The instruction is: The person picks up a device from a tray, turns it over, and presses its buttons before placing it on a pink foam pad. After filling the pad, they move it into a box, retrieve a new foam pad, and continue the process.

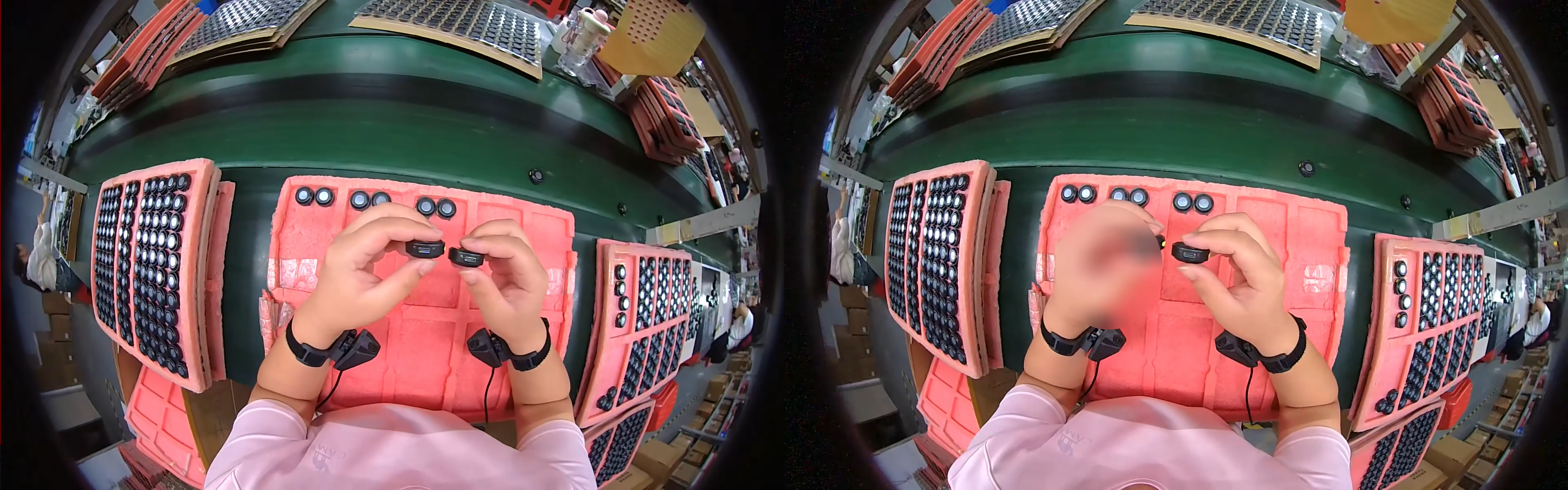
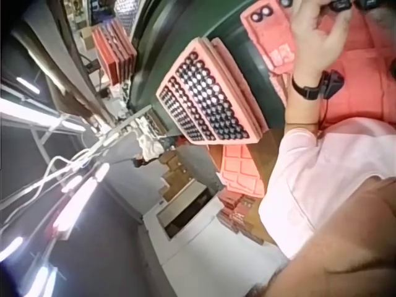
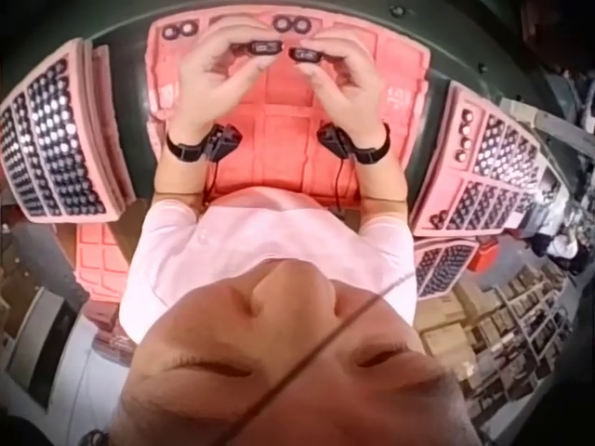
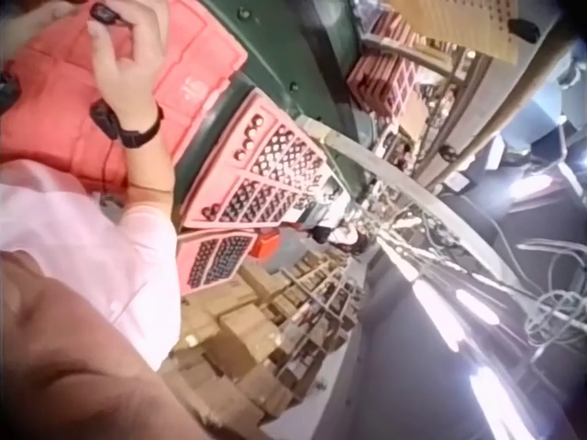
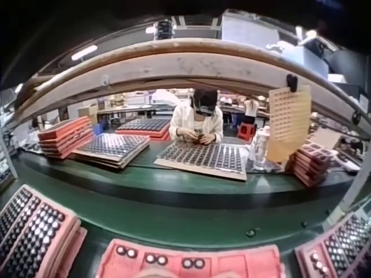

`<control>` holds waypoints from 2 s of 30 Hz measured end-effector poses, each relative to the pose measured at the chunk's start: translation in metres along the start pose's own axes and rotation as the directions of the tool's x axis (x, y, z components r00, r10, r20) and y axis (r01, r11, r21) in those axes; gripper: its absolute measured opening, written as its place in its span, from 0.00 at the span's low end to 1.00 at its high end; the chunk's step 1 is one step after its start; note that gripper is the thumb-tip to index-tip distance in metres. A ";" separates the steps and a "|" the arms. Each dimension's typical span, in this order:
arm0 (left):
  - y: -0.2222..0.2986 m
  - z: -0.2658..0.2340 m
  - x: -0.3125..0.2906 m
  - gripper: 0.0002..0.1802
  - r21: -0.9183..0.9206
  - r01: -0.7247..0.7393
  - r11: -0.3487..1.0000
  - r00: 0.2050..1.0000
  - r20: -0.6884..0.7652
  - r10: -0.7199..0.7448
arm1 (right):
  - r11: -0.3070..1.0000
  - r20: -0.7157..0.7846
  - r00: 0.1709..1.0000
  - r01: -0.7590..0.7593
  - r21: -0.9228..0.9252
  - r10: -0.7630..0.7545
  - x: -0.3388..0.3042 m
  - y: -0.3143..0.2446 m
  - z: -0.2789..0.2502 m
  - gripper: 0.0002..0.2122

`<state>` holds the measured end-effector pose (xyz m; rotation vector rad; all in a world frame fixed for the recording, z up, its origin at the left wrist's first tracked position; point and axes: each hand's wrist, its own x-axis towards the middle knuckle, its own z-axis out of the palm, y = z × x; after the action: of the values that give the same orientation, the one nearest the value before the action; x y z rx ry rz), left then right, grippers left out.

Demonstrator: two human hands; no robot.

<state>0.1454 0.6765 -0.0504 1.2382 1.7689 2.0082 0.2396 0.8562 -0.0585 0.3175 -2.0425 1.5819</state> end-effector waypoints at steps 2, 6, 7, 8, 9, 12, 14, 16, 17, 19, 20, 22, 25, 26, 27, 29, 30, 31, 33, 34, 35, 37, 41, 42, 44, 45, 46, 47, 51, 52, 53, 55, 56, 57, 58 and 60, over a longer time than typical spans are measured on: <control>0.001 0.000 0.001 0.16 -0.003 -0.018 1.000 1.000 0.004 0.018 | 1.000 -0.030 0.999 0.023 0.012 -0.023 0.001 0.000 -0.001 0.14; 0.002 -0.006 0.002 0.18 0.079 -0.085 0.993 0.996 0.029 0.083 | 0.998 -0.064 0.998 0.017 0.061 -0.013 0.003 -0.002 0.002 0.15; 0.002 -0.007 0.002 0.19 0.121 -0.116 0.986 0.993 0.044 0.112 | 0.998 -0.062 0.998 0.015 0.063 -0.011 0.002 -0.002 0.003 0.15; 0.003 -0.008 0.002 0.19 0.122 -0.115 0.986 0.993 0.041 0.111 | 0.998 -0.052 0.998 0.028 0.062 -0.025 0.000 -0.001 0.002 0.16; 0.004 -0.008 0.002 0.20 0.127 -0.137 0.982 0.990 0.035 0.134 | 0.997 -0.043 0.998 0.042 0.061 -0.039 -0.001 -0.001 0.001 0.17; 0.006 -0.009 0.002 0.22 0.142 -0.182 0.973 0.983 0.021 0.181 | 0.996 -0.030 0.997 0.077 0.033 -0.076 -0.002 -0.001 0.002 0.18; 0.005 -0.009 0.000 0.23 0.132 -0.173 0.976 0.985 0.012 0.173 | 0.992 -0.028 0.992 0.120 -0.026 -0.120 -0.003 0.000 0.002 0.19; 0.005 -0.008 0.000 0.23 0.129 -0.169 0.977 0.986 0.006 0.169 | 0.992 -0.033 0.991 0.125 -0.025 -0.126 -0.003 0.000 0.002 0.20; 0.006 -0.008 0.000 0.23 0.127 -0.166 0.978 0.986 0.008 0.167 | 0.991 -0.040 0.991 0.130 -0.025 -0.131 -0.003 0.001 0.002 0.20; 0.006 -0.007 0.000 0.22 0.120 -0.163 0.979 0.987 0.011 0.162 | 0.990 -0.046 0.990 0.135 -0.026 -0.136 -0.003 0.000 0.002 0.20; 0.006 -0.007 0.001 0.22 0.120 -0.163 0.979 0.987 0.011 0.163 | 0.992 -0.045 0.991 0.124 -0.025 -0.125 -0.004 0.000 0.002 0.20; 0.005 -0.010 0.001 0.20 0.173 -0.205 0.963 0.979 0.053 0.199 | 0.995 -0.043 0.994 0.101 -0.024 -0.102 -0.005 -0.001 0.002 0.19; 0.007 -0.009 0.002 0.19 0.191 -0.224 0.956 0.974 0.069 0.214 | 0.989 -0.022 0.991 0.130 -0.073 -0.131 -0.001 -0.004 0.000 0.18; 0.009 -0.009 0.002 0.19 0.184 -0.220 0.958 0.975 0.063 0.212 | 0.985 -0.011 0.989 0.144 -0.097 -0.146 0.000 -0.004 -0.001 0.18; 0.010 -0.009 0.003 0.18 0.176 -0.216 0.960 0.976 0.057 0.209 | 0.985 -0.012 0.989 0.143 -0.097 -0.145 0.000 -0.004 -0.001 0.18; 0.007 -0.008 0.001 0.18 0.171 -0.204 0.964 0.979 0.054 0.197 | 0.985 0.003 0.989 0.149 -0.090 -0.149 0.000 -0.003 -0.002 0.18; 0.004 -0.008 0.000 0.18 0.166 -0.192 0.967 0.981 0.051 0.186 | 0.985 0.010 0.988 0.151 -0.087 -0.151 0.000 -0.003 -0.002 0.18; 0.004 -0.008 -0.001 0.19 0.161 -0.180 0.970 0.983 0.048 0.174 | 0.985 0.010 0.989 0.151 -0.085 -0.150 -0.001 -0.003 -0.001 0.18; 0.007 -0.001 -0.001 0.18 0.098 -0.107 0.989 0.994 -0.007 0.108 | 0.992 -0.090 0.994 0.067 0.104 -0.058 -0.002 -0.002 0.006 0.18; 0.010 0.004 -0.001 0.18 0.030 -0.037 0.999 0.998 -0.058 0.039 | 0.979 -0.133 0.991 0.031 0.200 -0.004 -0.003 -0.001 0.007 0.18; 0.011 0.006 -0.001 0.17 -0.042 0.030 0.999 0.994 -0.103 -0.034 | 0.979 -0.134 0.991 0.030 0.200 -0.003 -0.004 0.000 0.007 0.18; 0.010 0.002 0.001 0.16 0.037 -0.011 0.999 0.998 -0.059 0.013 | 0.957 -0.094 0.996 0.025 0.288 0.002 -0.006 0.003 0.005 0.17; 0.009 -0.004 0.003 0.15 0.188 -0.111 0.976 0.993 0.051 0.103 | 0.959 -0.074 0.997 0.048 0.279 -0.029 -0.003 0.002 0.005 0.16; 0.008 -0.004 0.003 0.14 0.184 -0.116 0.976 0.992 0.063 0.106 | 0.966 -0.074 0.996 0.062 0.251 -0.044 -0.002 0.002 0.005 0.15; 0.006 -0.005 0.003 0.13 0.182 -0.122 0.976 0.991 0.075 0.110 | 0.964 -0.083 0.996 0.052 0.260 -0.031 -0.002 0.001 0.007 0.15; 0.003 -0.005 0.002 0.13 0.145 -0.100 0.984 0.993 0.071 0.091 | 0.962 -0.092 0.996 0.043 0.268 -0.018 -0.002 0.000 0.009 0.16; 0.000 -0.005 0.001 0.13 0.108 -0.079 0.991 0.995 0.068 0.072 | 0.960 -0.101 0.995 0.034 0.277 -0.006 -0.002 0.000 0.010 0.16; -0.002 -0.005 0.000 0.13 0.071 -0.058 0.996 0.996 0.065 0.053 | 0.960 -0.101 0.995 0.034 0.277 -0.006 -0.002 -0.001 0.010 0.16; -0.002 0.004 -0.002 0.16 -0.218 0.068 0.974 0.997 -0.019 -0.074 | 0.999 -0.083 0.997 -0.002 0.053 0.006 -0.003 -0.005 0.008 0.15; -0.003 0.005 -0.001 0.16 -0.218 0.068 0.974 0.997 -0.020 -0.074 | 1.000 -0.072 0.997 0.006 0.028 -0.004 -0.002 -0.005 0.007 0.15; -0.003 0.005 -0.001 0.16 -0.206 0.052 0.977 0.998 -0.020 -0.057 | 1.000 -0.062 0.998 0.014 0.004 -0.013 -0.002 -0.005 0.007 0.15; -0.003 0.005 -0.001 0.15 -0.182 0.021 0.983 0.999 -0.021 -0.025 | 1.000 -0.050 0.998 0.022 -0.020 -0.023 -0.002 -0.005 0.006 0.14; -0.002 0.005 -0.001 0.15 -0.182 0.021 0.983 0.999 -0.022 -0.025 | 1.000 -0.050 0.999 0.017 -0.013 -0.017 -0.003 -0.004 0.006 0.14; -0.002 0.005 -0.001 0.15 -0.154 0.014 0.988 1.000 -0.023 -0.018 | 1.000 -0.050 0.999 0.012 -0.006 -0.012 -0.003 -0.004 0.006 0.14; -0.001 0.005 -0.001 0.15 -0.126 0.008 0.992 1.000 -0.024 -0.011 | 1.000 -0.049 0.999 0.006 0.001 -0.006 -0.004 -0.004 0.006 0.13; 0.001 0.004 -0.001 0.16 -0.098 0.002 0.995 1.000 -0.024 -0.004 | 1.000 -0.048 0.999 0.005 0.010 -0.005 -0.004 -0.004 0.005 0.13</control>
<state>0.1491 0.6787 -0.0506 1.1860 1.6600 2.0897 0.2436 0.8495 -0.0582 0.2857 -1.9963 1.5824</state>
